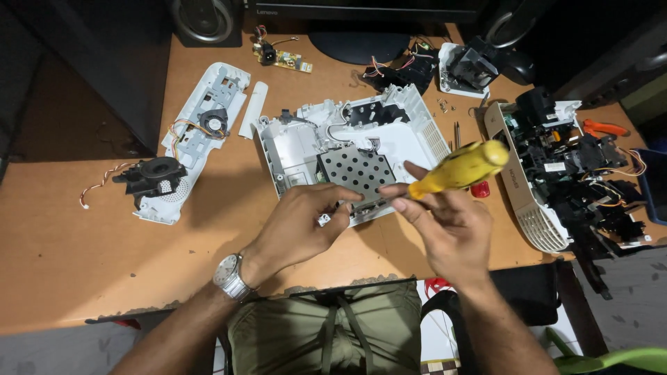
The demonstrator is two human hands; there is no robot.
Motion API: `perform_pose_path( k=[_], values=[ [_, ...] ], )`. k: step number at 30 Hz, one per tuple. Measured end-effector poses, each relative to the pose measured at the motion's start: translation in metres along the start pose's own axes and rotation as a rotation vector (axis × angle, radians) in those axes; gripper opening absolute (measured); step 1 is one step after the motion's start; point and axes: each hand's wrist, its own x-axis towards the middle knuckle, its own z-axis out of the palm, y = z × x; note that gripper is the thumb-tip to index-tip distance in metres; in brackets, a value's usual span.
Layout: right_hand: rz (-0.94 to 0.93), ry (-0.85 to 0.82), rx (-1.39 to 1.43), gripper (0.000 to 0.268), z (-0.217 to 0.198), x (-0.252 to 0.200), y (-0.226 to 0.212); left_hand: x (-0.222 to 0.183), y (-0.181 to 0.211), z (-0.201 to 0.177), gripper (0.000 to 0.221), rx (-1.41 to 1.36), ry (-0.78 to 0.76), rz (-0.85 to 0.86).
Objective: Disassembling an electronic device by removing screws and secondary circuit boards from the main housing.
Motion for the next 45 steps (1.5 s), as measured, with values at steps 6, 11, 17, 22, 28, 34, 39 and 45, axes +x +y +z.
perform_pose_path(
  k=[6, 11, 17, 22, 28, 34, 39, 45],
  values=[
    [0.021, 0.047, 0.042, 0.041, -0.009, 0.010, -0.020, -0.010, -0.014, 0.009, 0.022, 0.430, -0.215, 0.215],
    [0.060, 0.069, 0.055, 0.042, -0.014, 0.002, -0.011, -0.014, -0.030, 0.026, 0.016, 0.872, -0.249, 0.407],
    [0.058, 0.083, 0.032, 0.042, -0.021, -0.002, -0.006, -0.005, -0.034, 0.024, 0.015, 1.008, -0.308, 0.553],
    [0.077, 0.092, 0.039, 0.044, -0.030, -0.002, -0.007, -0.003, -0.028, 0.019, 0.017, 1.074, -0.326, 0.643],
    [0.087, 0.205, -0.047, 0.042, -0.062, 0.007, 0.006, -0.008, -0.034, 0.021, 0.014, 1.075, -0.294, 0.693],
    [0.080, 0.336, -0.100, 0.033, -0.100, 0.011, 0.047, -0.003, -0.026, 0.021, 0.008, 1.081, -0.211, 0.685],
    [0.176, 0.567, -0.103, 0.026, -0.113, -0.002, 0.100, 0.029, 0.017, 0.021, 0.007, 0.812, -0.232, 0.414],
    [0.248, 0.607, -0.254, 0.030, -0.080, -0.005, 0.087, 0.164, -0.003, 0.053, 0.012, 0.506, -0.403, 0.228]
  ],
)
